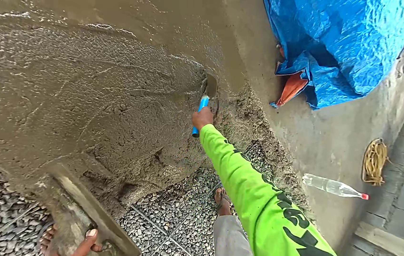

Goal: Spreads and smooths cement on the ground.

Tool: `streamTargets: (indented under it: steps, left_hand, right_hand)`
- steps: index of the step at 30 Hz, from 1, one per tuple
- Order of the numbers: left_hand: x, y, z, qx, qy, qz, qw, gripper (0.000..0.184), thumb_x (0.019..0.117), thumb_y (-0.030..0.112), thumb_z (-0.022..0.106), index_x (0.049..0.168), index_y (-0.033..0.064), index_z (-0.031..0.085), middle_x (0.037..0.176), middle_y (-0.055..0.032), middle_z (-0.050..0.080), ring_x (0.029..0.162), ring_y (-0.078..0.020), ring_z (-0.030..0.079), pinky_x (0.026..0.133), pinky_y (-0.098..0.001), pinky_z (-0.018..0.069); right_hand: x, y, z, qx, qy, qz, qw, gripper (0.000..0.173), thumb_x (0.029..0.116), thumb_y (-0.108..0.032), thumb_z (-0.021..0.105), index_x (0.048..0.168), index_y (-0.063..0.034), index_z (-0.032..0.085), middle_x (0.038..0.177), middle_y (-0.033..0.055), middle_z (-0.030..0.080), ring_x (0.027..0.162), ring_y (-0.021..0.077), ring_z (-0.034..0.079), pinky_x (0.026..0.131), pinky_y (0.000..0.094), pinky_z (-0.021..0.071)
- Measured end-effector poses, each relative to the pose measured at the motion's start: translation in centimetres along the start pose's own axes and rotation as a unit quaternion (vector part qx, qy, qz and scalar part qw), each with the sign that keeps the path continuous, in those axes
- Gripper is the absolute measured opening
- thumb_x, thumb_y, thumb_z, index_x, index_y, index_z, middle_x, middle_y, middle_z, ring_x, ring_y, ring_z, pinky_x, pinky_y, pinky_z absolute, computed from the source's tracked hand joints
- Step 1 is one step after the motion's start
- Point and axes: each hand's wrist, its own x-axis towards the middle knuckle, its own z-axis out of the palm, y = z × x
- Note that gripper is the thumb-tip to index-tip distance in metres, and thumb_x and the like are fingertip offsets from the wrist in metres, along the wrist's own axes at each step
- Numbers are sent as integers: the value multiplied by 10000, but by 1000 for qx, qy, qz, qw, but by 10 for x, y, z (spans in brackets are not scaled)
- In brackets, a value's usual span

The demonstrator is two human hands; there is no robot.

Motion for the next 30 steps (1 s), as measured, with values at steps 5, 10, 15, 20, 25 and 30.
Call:
streamTargets:
  steps: [5,10,15,20,25,30]
  left_hand:
    - [-6,4,4,-2,7,-6,1000,651,842,93,784,1390,-22,450,873,-67,664,574,-155,640,550,-338,600]
    - [-6,1,-4,-17,22,-16,999,706,820,97,783,1425,-7,435,878,-83,664,565,-168,641,536,-349,599]
    - [-7,6,-7,-24,39,-28,999,704,807,105,801,1415,0,462,867,-91,671,554,-178,642,525,-352,598]
    - [-6,10,-2,-22,46,-20,999,667,779,114,816,1360,3,509,859,-84,673,550,-171,641,522,-346,596]
    - [-4,10,-3,-48,49,-15,997,732,760,67,819,1416,7,499,876,-119,680,543,-185,630,497,-351,582]
    - [-6,10,-2,-53,58,-30,996,649,791,56,810,1370,-4,520,810,-100,677,519,-174,631,487,-336,583]
  right_hand:
    - [-35,-15,25,-4,-25,-88,996,390,978,-229,604,1303,-24,537,1048,199,697,966,350,713,800,563,579]
    - [1,-1,9,-7,44,13,999,525,936,-195,646,1379,40,492,1188,263,669,1078,397,693,875,584,572]
    - [-2,24,32,-71,36,-37,996,521,969,-203,602,1407,35,450,1207,269,655,1083,404,692,875,580,579]
    - [-68,27,72,-80,-42,-142,986,514,993,-203,599,1418,27,426,1208,267,640,1024,407,701,835,586,587]
    - [-119,18,85,-43,-143,-235,960,533,1007,-222,629,1458,2,456,1152,226,673,987,352,702,877,547,579]
    - [-113,-10,71,175,-372,-118,904,408,1049,-275,613,1388,-64,533,876,126,658,579,200,628,531,352,580]
